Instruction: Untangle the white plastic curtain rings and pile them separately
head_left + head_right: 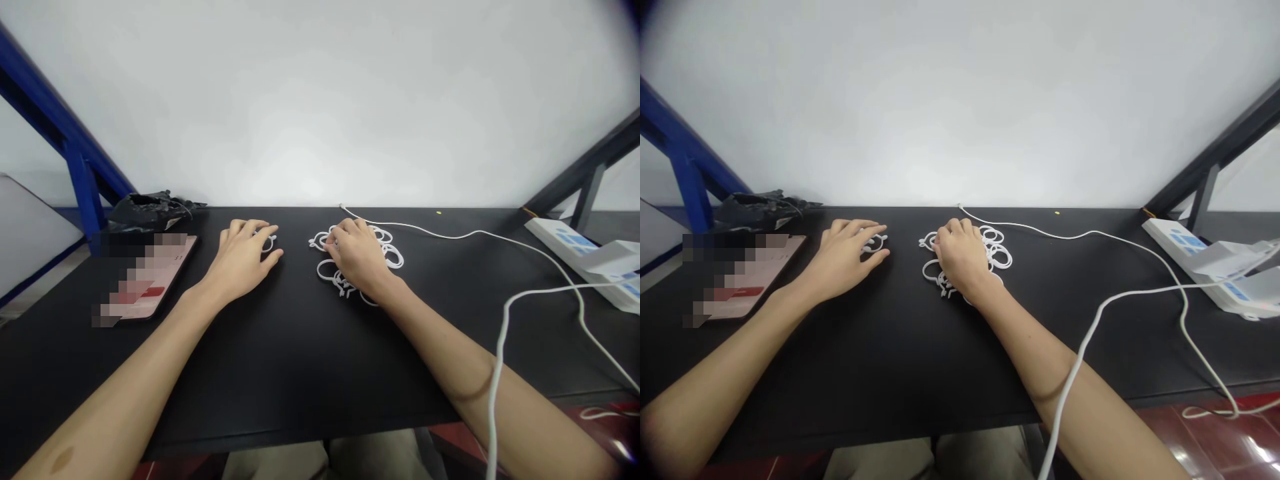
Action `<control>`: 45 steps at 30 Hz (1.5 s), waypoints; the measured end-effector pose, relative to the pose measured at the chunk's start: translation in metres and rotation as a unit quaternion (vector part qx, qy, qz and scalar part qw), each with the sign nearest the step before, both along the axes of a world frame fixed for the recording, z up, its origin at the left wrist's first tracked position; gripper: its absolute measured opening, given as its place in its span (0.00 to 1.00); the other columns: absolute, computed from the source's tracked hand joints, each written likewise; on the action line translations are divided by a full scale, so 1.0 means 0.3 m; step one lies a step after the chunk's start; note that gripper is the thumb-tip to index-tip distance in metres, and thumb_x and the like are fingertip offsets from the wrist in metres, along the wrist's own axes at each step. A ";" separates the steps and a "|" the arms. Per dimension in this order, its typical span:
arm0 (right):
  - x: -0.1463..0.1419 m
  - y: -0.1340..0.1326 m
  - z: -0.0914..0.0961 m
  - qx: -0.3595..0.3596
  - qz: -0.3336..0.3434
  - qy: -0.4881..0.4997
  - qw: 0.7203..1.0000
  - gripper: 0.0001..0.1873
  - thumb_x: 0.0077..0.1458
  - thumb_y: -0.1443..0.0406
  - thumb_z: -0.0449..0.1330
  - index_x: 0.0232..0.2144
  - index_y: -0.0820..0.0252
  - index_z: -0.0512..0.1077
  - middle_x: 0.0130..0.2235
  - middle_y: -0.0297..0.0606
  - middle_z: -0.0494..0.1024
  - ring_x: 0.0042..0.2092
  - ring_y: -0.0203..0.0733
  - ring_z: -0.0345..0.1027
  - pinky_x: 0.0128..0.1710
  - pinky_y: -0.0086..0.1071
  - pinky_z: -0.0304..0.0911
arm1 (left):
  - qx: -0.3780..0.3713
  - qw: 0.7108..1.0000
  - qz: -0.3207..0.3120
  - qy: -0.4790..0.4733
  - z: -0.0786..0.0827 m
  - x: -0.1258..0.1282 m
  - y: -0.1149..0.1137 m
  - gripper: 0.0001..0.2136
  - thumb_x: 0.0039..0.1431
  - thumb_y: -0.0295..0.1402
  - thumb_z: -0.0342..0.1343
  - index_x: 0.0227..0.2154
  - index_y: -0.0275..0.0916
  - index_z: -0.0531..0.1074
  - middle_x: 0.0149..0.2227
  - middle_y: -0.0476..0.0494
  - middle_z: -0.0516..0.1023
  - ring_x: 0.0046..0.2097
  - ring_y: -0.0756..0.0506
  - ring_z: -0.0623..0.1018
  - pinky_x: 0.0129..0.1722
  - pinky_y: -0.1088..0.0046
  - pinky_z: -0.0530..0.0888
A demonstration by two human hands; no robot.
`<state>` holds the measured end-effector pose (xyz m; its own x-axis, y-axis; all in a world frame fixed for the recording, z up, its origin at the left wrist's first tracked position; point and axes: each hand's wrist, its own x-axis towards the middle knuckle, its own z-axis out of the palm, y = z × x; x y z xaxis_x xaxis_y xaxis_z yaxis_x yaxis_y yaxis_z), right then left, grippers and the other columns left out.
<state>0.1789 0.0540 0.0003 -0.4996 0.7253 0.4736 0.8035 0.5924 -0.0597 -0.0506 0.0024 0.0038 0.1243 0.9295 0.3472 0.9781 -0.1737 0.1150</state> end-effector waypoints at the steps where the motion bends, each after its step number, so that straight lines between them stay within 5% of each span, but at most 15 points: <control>1: -0.003 -0.003 0.003 0.003 0.011 0.009 1.000 0.06 0.61 0.67 0.57 0.34 0.61 0.75 0.42 0.47 0.74 0.44 0.50 0.60 0.44 0.42 0.58 | 0.004 1.000 -0.016 -0.012 0.001 0.005 -0.002 0.21 0.65 0.42 0.48 0.57 0.43 0.69 0.57 0.40 0.71 0.57 0.34 0.65 0.54 0.54 0.65; 17: -0.050 -0.082 0.052 -0.043 0.209 0.088 0.973 0.08 0.65 0.69 0.53 0.40 0.60 0.72 0.42 0.41 0.69 0.36 0.37 0.63 0.37 0.32 0.64 | 0.018 0.985 -0.154 -0.079 0.005 0.037 -0.007 0.18 0.66 0.41 0.51 0.54 0.40 0.70 0.49 0.41 0.77 0.49 0.39 0.69 0.50 0.59 0.70; 31: -0.054 -0.075 0.029 -0.064 0.179 0.095 0.977 0.22 0.62 0.74 0.53 0.58 0.66 0.61 0.46 0.48 0.73 0.44 0.45 0.68 0.47 0.42 0.69 | 0.008 0.976 -0.141 -0.166 0.045 0.054 -0.017 0.07 0.62 0.34 0.55 0.40 0.41 0.76 0.35 0.48 0.78 0.37 0.46 0.74 0.40 0.69 0.70; 38: -0.059 -0.072 0.011 -0.059 0.156 0.117 0.979 0.26 0.60 0.74 0.53 0.60 0.64 0.58 0.45 0.47 0.75 0.46 0.48 0.68 0.49 0.48 0.69 | -0.054 0.925 -0.114 -0.358 0.067 0.071 -0.034 0.05 0.56 0.35 0.62 0.34 0.41 0.74 0.32 0.51 0.78 0.34 0.49 0.76 0.38 0.73 0.71; 45: -0.063 -0.074 0.014 -0.069 0.184 0.176 0.965 0.26 0.60 0.75 0.52 0.60 0.61 0.59 0.49 0.47 0.74 0.48 0.46 0.71 0.48 0.44 0.70 | -0.083 0.872 -0.093 -0.474 0.058 0.058 -0.022 0.09 0.51 0.35 0.66 0.31 0.40 0.72 0.32 0.51 0.78 0.35 0.48 0.78 0.39 0.71 0.72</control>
